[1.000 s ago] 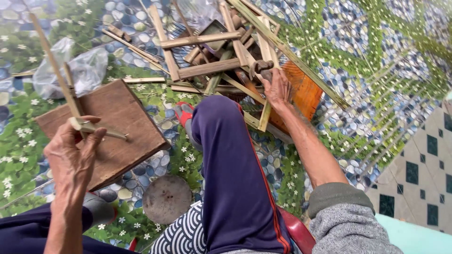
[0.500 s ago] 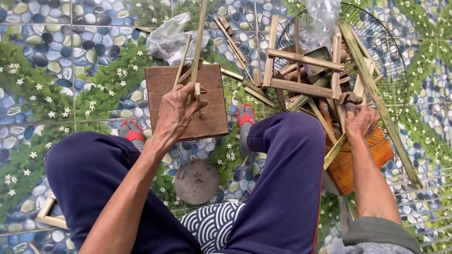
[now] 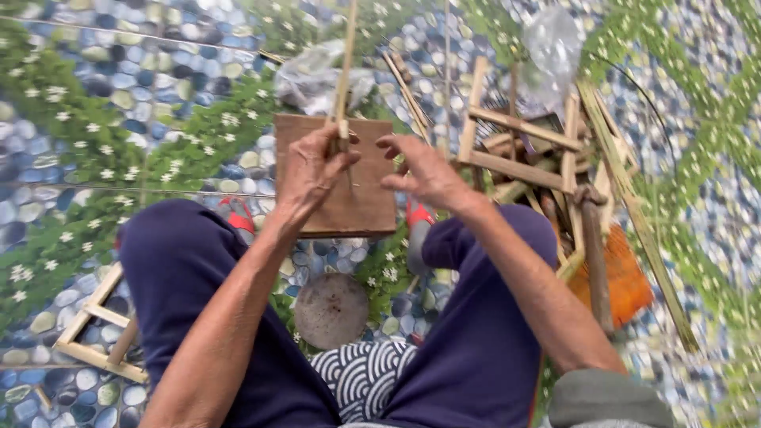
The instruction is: Assembling a small wooden or bamboo frame using a hammer and wooden slats while seated on a stool.
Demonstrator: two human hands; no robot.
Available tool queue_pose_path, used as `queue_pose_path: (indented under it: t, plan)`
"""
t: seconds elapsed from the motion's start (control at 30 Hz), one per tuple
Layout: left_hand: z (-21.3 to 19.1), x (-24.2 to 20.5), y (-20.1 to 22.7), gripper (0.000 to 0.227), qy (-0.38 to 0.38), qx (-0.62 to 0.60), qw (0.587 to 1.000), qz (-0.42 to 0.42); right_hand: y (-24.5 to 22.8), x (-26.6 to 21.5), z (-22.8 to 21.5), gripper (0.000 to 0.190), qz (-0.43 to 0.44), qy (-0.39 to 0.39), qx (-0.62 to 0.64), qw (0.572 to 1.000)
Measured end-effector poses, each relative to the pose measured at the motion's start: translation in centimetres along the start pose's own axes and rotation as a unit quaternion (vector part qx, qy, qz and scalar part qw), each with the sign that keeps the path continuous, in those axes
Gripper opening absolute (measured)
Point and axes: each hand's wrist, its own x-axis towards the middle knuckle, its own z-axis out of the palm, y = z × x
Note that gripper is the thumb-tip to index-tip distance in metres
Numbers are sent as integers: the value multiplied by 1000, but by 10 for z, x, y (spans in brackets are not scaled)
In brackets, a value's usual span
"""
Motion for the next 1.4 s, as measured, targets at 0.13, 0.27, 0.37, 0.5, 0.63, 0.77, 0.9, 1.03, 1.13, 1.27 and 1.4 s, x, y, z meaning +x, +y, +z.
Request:
queue_pose_path:
  t: [0.13, 0.27, 0.37, 0.5, 0.63, 0.77, 0.9, 1.03, 1.13, 1.27, 1.4]
  plan:
    - [8, -5, 23, 22, 67, -109, 992, -7, -22, 29, 43, 75, -35, -15, 15, 999]
    - [14, -2, 18, 20, 33, -108, 993, 27, 72, 50, 77, 43, 85, 0, -68, 994]
    - [24, 4, 0, 25, 23, -97, 993, 55, 113, 58, 86, 28, 105, -5, -162, 981]
    - [35, 16, -3, 41, 7, -14, 999, -40, 123, 71, 80, 27, 122, -10, -157, 980]
    - [14, 10, 7, 61, -62, -3, 995, -74, 61, 61, 61, 23, 209, 18, 27, 977]
    - [15, 18, -3, 59, -105, -51, 990, -85, 13, 56, 41, 32, 233, 100, 106, 962]
    - [17, 9, -8, 63, -66, -94, 993, -10, 20, 41, 22, 64, 196, 151, -164, 955]
    - [2, -6, -6, 61, -54, -32, 998, -14, -43, 22, 24, 33, 190, 259, 66, 945]
    - [-16, -22, 16, 57, 12, -62, 996, 64, -37, 6, 18, 16, 86, 323, 109, 936]
    - [-34, -17, 18, 70, -43, 34, 997, -62, -44, 0, 19, 38, 0, 172, -23, 985]
    - [-32, -9, -14, 58, -53, 58, 994, -80, -30, -3, 20, 42, 7, 96, -93, 991]
